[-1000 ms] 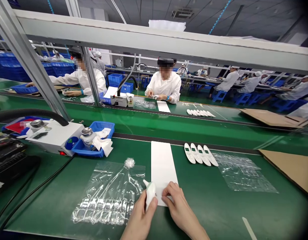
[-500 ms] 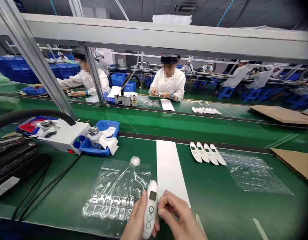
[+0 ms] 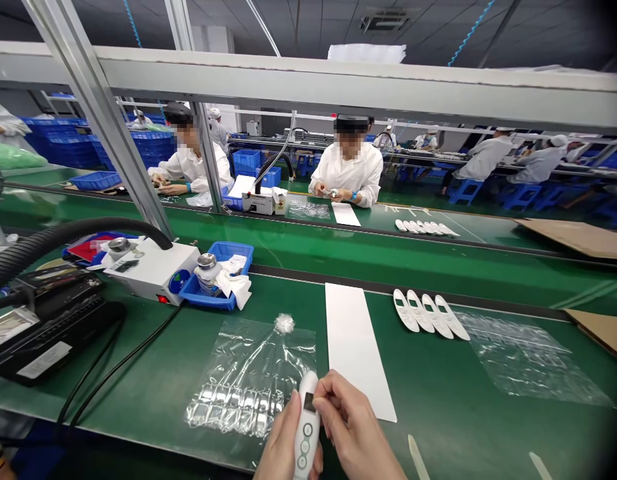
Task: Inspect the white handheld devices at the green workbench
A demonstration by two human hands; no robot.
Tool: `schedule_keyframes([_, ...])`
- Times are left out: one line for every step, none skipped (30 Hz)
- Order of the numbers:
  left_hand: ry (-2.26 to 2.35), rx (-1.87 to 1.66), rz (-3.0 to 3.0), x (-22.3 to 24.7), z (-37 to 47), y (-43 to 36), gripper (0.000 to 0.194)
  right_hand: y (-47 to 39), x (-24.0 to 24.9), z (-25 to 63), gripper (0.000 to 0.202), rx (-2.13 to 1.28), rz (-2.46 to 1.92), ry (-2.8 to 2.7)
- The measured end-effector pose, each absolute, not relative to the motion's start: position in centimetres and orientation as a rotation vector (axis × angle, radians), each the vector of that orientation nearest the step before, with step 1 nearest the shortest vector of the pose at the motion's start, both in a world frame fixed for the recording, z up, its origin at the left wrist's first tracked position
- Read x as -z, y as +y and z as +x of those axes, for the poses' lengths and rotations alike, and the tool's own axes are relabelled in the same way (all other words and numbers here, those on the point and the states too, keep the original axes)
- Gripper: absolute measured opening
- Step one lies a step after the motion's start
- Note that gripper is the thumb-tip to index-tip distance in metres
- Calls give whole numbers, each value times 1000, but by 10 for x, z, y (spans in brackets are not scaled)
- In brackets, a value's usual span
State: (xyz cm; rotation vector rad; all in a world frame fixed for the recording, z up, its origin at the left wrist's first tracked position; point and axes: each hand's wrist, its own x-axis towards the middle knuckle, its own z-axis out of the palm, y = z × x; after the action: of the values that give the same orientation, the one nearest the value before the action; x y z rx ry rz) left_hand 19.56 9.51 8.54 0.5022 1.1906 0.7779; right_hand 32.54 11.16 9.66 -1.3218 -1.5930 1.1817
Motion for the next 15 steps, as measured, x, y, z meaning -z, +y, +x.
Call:
schedule_keyframes([1193, -783, 511, -86, 195, 95, 70, 112, -96, 325, 27, -1188, -1331, -1602])
schedule_keyframes([1195, -790, 519, -86, 195, 95, 71, 112, -96, 325, 27, -1195, -1337, -1611])
schedule_keyframes([1200, -797, 524, -87, 195, 94, 73, 112, -96, 325, 28, -1203, -1340, -1617])
schedule_keyframes([1208, -801, 528, -86, 195, 94, 75, 112, -95, 325, 28, -1215, -1341, -1620])
schedule_keyframes([1219, -802, 529, -85, 195, 93, 76, 112, -95, 325, 28, -1228, -1342, -1616])
schedule_keyframes([1232, -802, 532, -84, 195, 92, 77, 112, -94, 325, 28, -1242, -1341, -1608])
schedule_keyframes([1246, -800, 535, -83, 195, 92, 76, 112, -94, 325, 28, -1254, -1337, -1599])
schedule_keyframes([1257, -796, 539, -82, 194, 91, 75, 112, -93, 325, 28, -1263, -1332, -1591])
schedule_keyframes([1259, -793, 541, -81, 194, 91, 74, 112, -93, 325, 28, -1271, -1326, -1586])
schedule_keyframes([1254, -792, 542, -80, 194, 90, 74, 113, -93, 325, 28, -1275, -1320, -1581])
schedule_keyframes([1246, -790, 541, -79, 193, 90, 75, 113, -93, 325, 29, -1275, -1316, -1576])
schedule_keyframes([1238, -789, 539, -79, 193, 90, 75, 112, -93, 324, 29, -1276, -1313, -1573])
schedule_keyframes([1229, -787, 538, -79, 192, 90, 75, 112, -93, 324, 29, -1277, -1311, -1571])
schedule_keyframes([1221, -787, 542, -80, 192, 89, 74, 112, -93, 324, 29, -1276, -1310, -1568])
schedule_keyframes([1216, -786, 550, -80, 192, 88, 71, 111, -92, 324, 29, -1274, -1308, -1567])
